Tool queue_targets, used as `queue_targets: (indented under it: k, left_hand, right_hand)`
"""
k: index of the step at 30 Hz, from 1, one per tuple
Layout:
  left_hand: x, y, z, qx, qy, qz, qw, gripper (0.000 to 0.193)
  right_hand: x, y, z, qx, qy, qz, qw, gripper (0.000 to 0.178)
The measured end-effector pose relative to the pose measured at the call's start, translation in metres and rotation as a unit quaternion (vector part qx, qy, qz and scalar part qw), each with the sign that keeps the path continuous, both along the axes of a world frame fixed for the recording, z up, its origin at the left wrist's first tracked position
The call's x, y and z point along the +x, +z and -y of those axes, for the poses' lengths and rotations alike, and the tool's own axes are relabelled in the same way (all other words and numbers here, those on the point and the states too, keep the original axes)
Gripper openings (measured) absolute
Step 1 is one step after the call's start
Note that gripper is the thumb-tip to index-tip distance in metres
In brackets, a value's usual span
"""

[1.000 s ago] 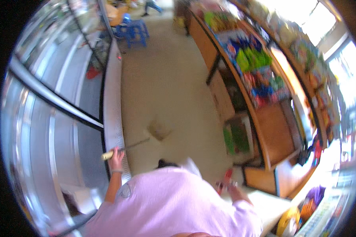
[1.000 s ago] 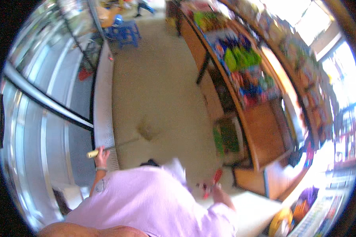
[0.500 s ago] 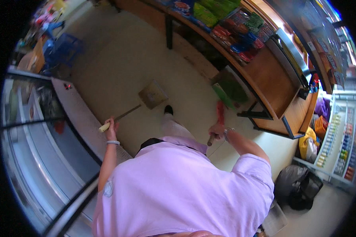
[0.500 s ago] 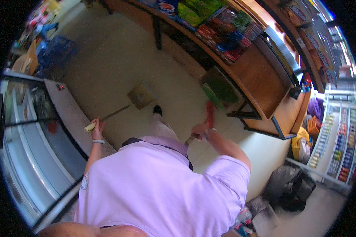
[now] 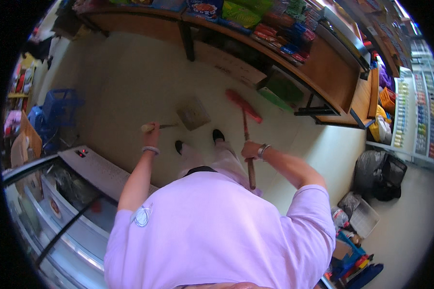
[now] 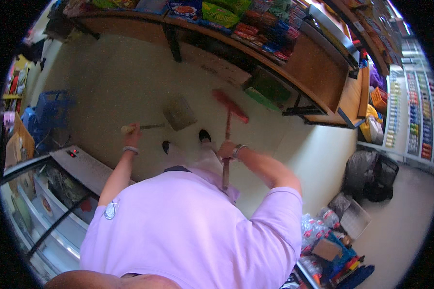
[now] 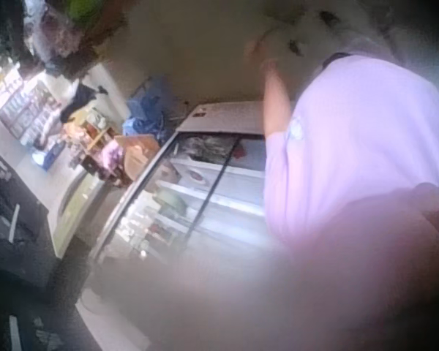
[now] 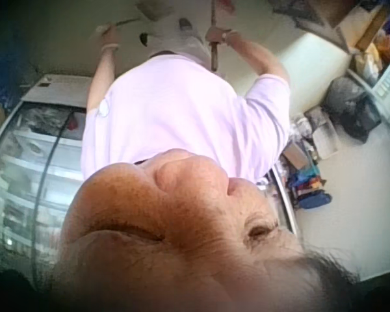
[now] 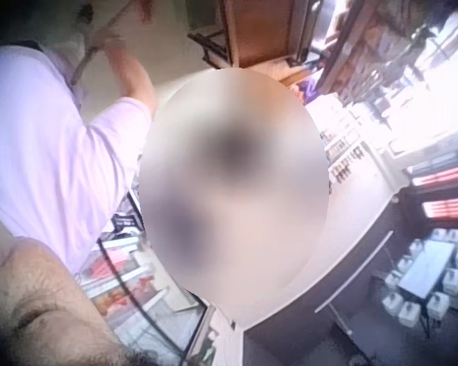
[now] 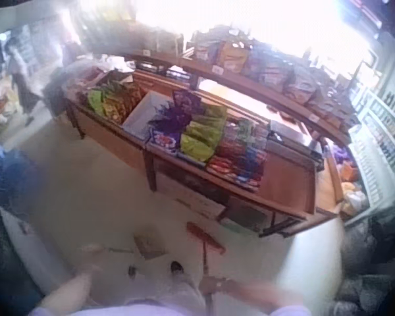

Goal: The person sweeps the floor of a convenience store using a broom and dustpan. They remove a wooden shelf panel to sweep underneath, then replace it. The person continues sweeping the main floor area and a hallway.

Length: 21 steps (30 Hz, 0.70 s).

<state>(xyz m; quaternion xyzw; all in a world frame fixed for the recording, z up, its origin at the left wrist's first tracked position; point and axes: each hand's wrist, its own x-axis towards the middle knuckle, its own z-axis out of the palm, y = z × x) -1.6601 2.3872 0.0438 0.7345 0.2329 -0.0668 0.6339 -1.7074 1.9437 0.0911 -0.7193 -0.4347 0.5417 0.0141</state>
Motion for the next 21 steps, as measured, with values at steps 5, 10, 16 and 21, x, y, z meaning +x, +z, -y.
queue_targets:
  k: [5, 10, 16, 21]
  left_hand:
    - [0.059, 0.015, 0.021, 0.215, -0.093, -0.059, 0.970, 0.047]
    - [0.070, 0.044, 0.016, 0.199, -0.113, -0.050, 0.972, 0.051]
    - [0.045, 0.020, -0.041, 0.153, 0.039, 0.063, 0.985, 0.039]
    - [0.000, -0.018, -0.134, -0.068, 0.128, -0.007, 0.989, 0.023]
  right_hand:
    - [-0.023, 0.085, -0.083, -0.089, -0.536, -0.085, 0.835, 0.045]
    - [-0.038, 0.149, -0.060, -0.067, -0.631, -0.142, 0.760, 0.058]
    - [-0.094, 0.157, -0.066, -0.042, -0.763, -0.089, 0.639, 0.056]
    - [-0.093, 0.075, -0.054, -0.050, -0.784, -0.035, 0.618, 0.020]
